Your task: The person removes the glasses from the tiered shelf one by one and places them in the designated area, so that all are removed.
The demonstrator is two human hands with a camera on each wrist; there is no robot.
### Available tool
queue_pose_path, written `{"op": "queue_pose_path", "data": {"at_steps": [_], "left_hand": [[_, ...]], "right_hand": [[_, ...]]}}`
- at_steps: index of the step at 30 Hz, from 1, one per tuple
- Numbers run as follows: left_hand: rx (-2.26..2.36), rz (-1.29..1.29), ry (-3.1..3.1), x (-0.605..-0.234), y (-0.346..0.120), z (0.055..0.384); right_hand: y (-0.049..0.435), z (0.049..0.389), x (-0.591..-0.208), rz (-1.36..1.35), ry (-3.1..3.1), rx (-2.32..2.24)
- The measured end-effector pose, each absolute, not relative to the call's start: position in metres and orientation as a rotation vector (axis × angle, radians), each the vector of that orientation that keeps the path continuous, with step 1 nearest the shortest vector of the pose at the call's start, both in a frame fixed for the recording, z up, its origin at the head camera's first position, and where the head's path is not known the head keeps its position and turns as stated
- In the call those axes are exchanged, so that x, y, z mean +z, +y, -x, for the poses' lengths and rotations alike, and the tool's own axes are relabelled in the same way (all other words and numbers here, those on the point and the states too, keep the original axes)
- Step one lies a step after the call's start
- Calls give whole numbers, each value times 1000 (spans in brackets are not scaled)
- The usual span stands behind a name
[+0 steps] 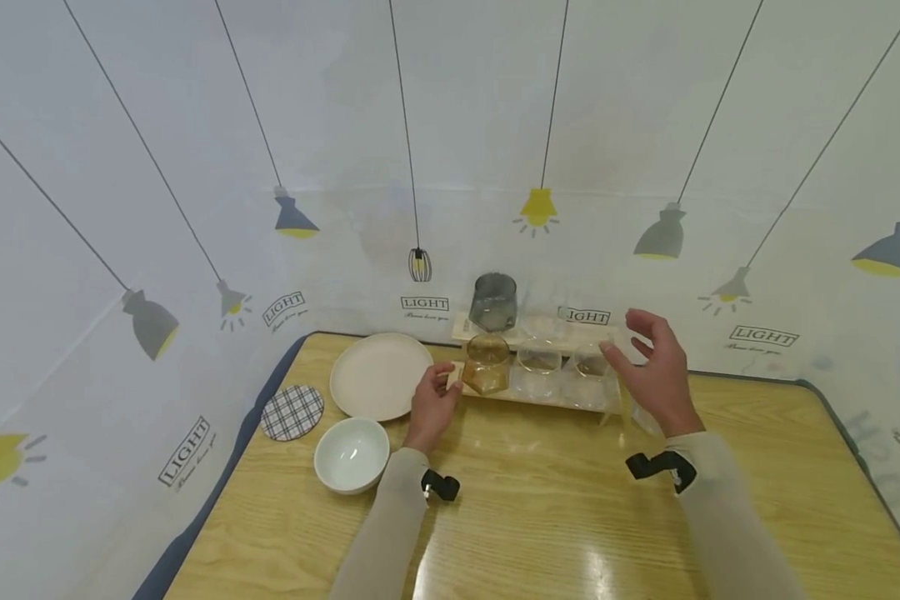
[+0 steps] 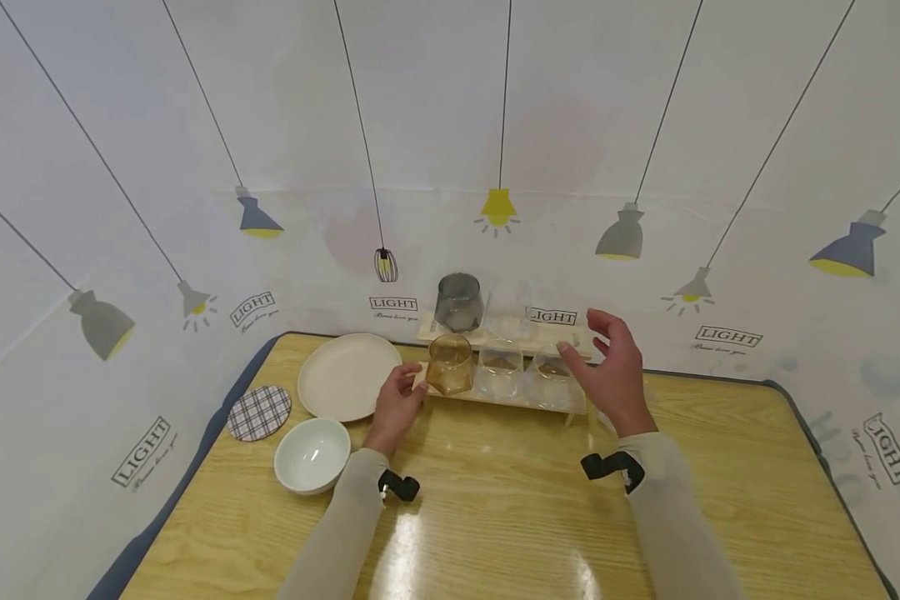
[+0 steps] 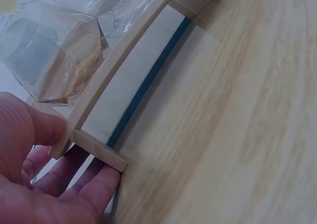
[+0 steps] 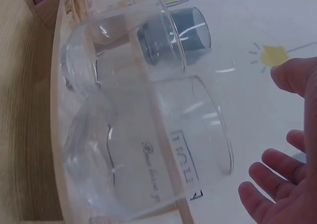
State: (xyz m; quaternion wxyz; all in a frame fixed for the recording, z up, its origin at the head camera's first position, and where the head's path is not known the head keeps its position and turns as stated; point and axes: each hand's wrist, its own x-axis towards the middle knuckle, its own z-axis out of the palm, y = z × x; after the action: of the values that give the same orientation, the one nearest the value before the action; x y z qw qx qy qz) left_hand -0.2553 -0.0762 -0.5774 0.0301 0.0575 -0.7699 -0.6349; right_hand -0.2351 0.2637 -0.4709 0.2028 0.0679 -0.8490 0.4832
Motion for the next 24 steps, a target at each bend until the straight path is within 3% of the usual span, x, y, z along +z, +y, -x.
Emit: {"op": "queue_pose_path", "data": {"at_steps": [7,24], "left_hand": [[-1916,-152,-2387,-578,-76,257],[-1882,-163,-2405,-577,-76,255]], "right_hand": [[244,263,-459,-306,-2436,1353],[207,305,-447,-250,-2714,1320]]}}
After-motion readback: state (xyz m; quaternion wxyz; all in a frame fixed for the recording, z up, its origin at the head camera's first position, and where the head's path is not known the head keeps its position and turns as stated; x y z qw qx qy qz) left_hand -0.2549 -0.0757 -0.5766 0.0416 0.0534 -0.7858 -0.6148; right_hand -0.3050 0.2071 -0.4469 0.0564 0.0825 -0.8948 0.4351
